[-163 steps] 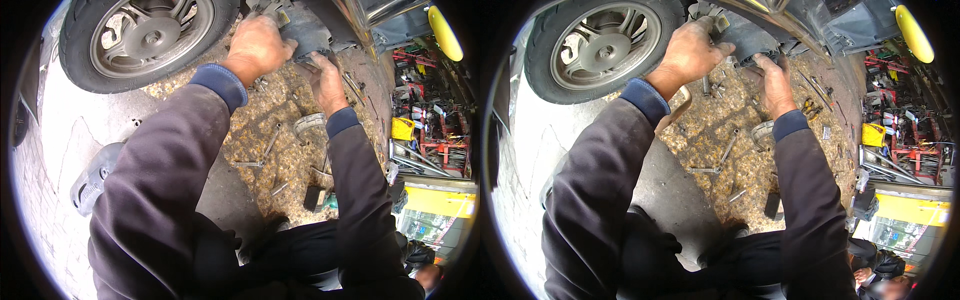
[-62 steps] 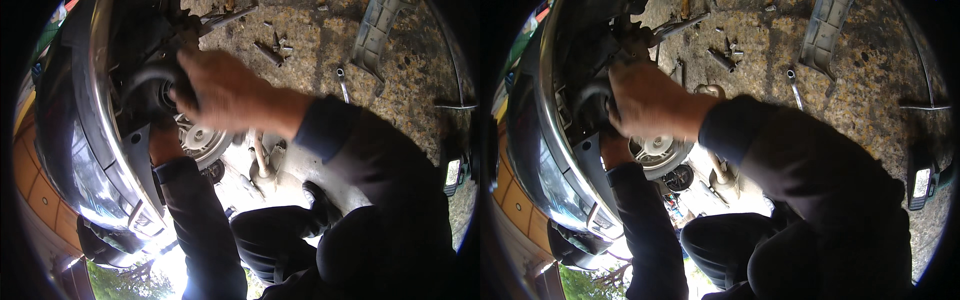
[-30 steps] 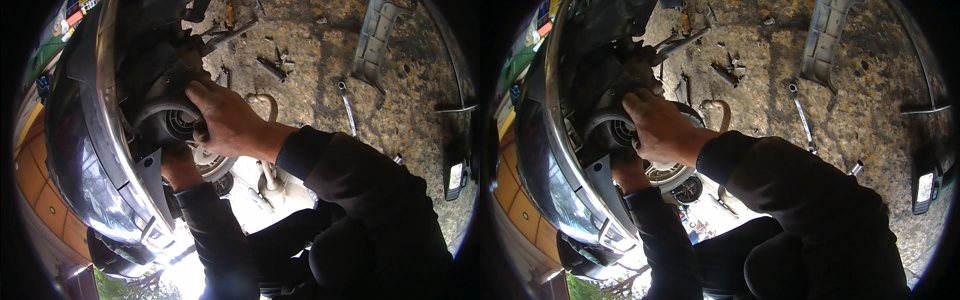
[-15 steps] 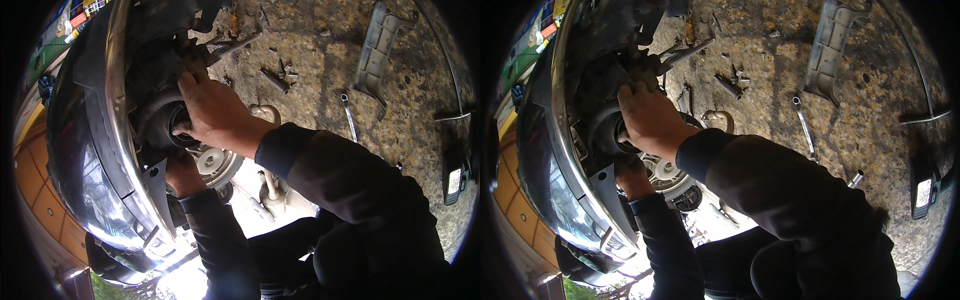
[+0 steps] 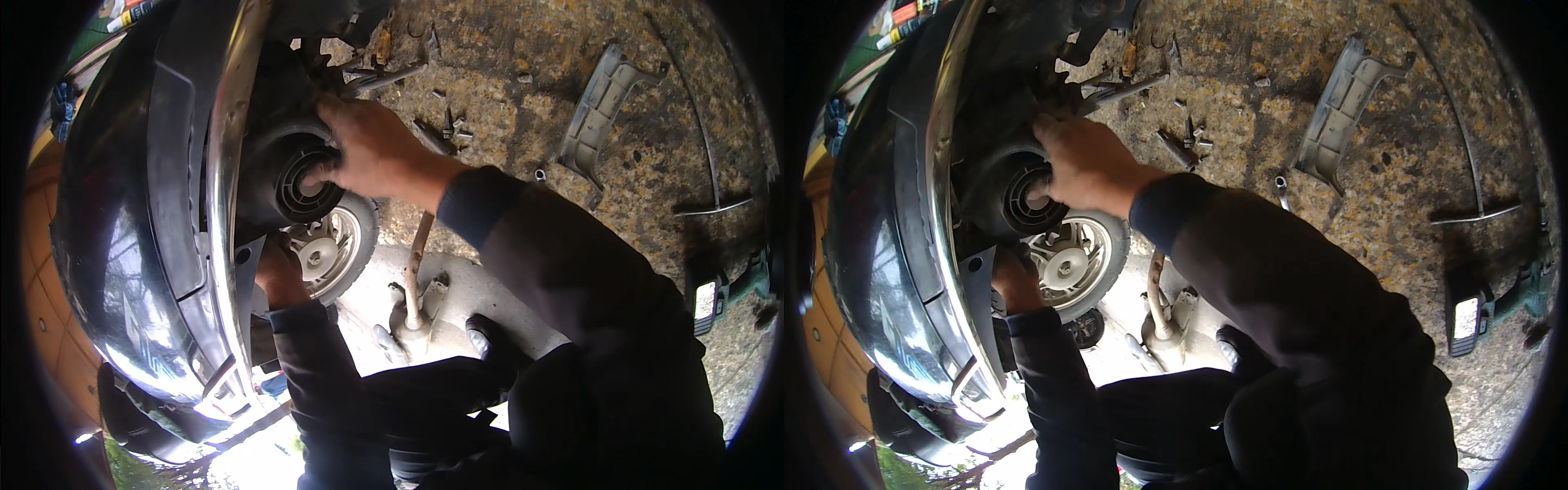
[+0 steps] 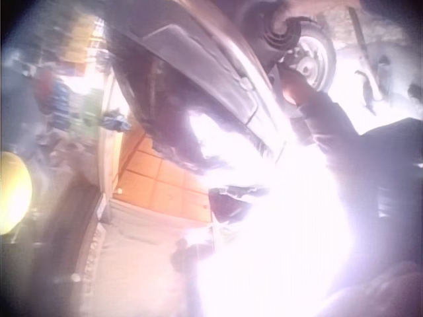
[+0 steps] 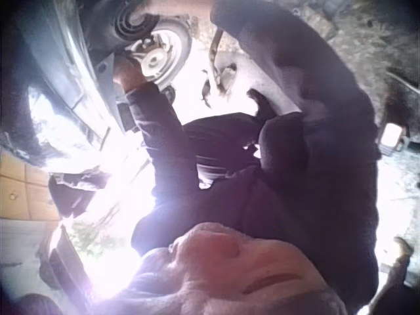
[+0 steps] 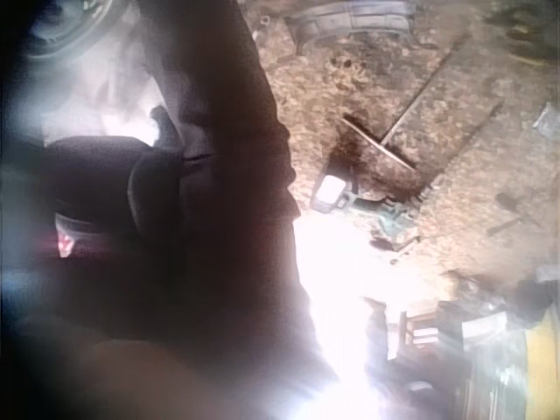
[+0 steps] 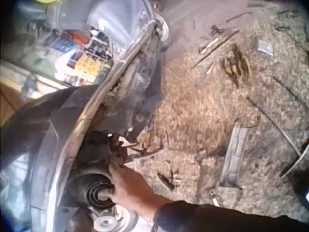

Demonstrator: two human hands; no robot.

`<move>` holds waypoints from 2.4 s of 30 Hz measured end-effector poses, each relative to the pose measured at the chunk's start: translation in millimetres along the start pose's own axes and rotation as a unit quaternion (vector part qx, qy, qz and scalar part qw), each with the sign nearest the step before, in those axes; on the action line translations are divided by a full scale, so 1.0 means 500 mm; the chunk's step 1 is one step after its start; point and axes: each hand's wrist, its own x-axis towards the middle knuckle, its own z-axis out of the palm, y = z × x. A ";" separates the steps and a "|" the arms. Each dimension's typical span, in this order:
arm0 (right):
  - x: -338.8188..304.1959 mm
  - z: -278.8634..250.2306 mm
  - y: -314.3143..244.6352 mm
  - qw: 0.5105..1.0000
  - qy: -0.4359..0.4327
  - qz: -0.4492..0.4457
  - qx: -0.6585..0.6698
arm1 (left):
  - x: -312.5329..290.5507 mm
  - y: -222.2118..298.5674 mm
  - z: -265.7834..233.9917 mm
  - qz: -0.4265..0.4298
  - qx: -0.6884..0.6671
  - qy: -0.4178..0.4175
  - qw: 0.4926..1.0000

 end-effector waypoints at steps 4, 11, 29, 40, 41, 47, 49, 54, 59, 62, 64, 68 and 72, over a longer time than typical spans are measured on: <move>0.015 -0.030 0.000 0.998 -0.068 -0.001 -0.017 | -0.014 0.014 0.000 0.276 0.402 -0.084 0.869; 0.016 -0.064 -0.024 0.987 -0.142 0.037 -0.067 | -0.008 0.027 0.013 0.441 0.614 -0.059 0.653; -0.049 -0.194 -0.032 0.926 -0.142 0.114 -0.331 | 0.123 -0.145 0.028 0.594 0.333 0.078 0.728; -0.449 -0.567 -0.001 0.883 0.019 0.297 -0.363 | 0.051 -0.108 -0.005 0.454 0.663 0.056 0.593; -0.494 -0.601 -0.010 0.882 0.047 0.267 -0.384 | 0.058 -0.083 0.001 0.398 0.668 -0.001 0.629; -0.730 -0.665 -0.029 0.843 0.177 0.225 -0.456 | -0.030 -0.044 0.041 0.398 0.297 -0.064 0.866; -0.774 -0.657 -0.026 0.834 0.228 0.224 -0.449 | -0.042 -0.046 0.055 0.291 0.219 -0.067 0.929; -0.784 -0.664 -0.010 0.846 0.245 0.244 -0.406 | -0.037 -0.054 0.057 0.288 0.237 -0.053 0.926; -0.795 -0.715 -0.004 0.789 0.248 0.236 -0.509 | -0.043 -0.047 0.057 0.217 0.256 -0.092 0.938; -0.838 -0.740 0.001 0.763 0.368 0.321 -0.424 | -0.046 -0.044 0.057 0.232 0.372 -0.039 0.898; -0.869 -0.748 0.010 0.772 0.441 0.395 -0.232 | -0.044 -0.053 0.057 0.268 0.315 -0.057 0.909; -0.891 -0.757 0.045 0.846 0.286 0.221 -0.392 | -0.035 -0.072 0.046 0.213 0.201 -0.081 0.953; -0.867 -0.745 0.077 0.785 0.476 0.362 0.162 | -0.069 -0.038 0.016 0.186 0.213 -0.044 0.958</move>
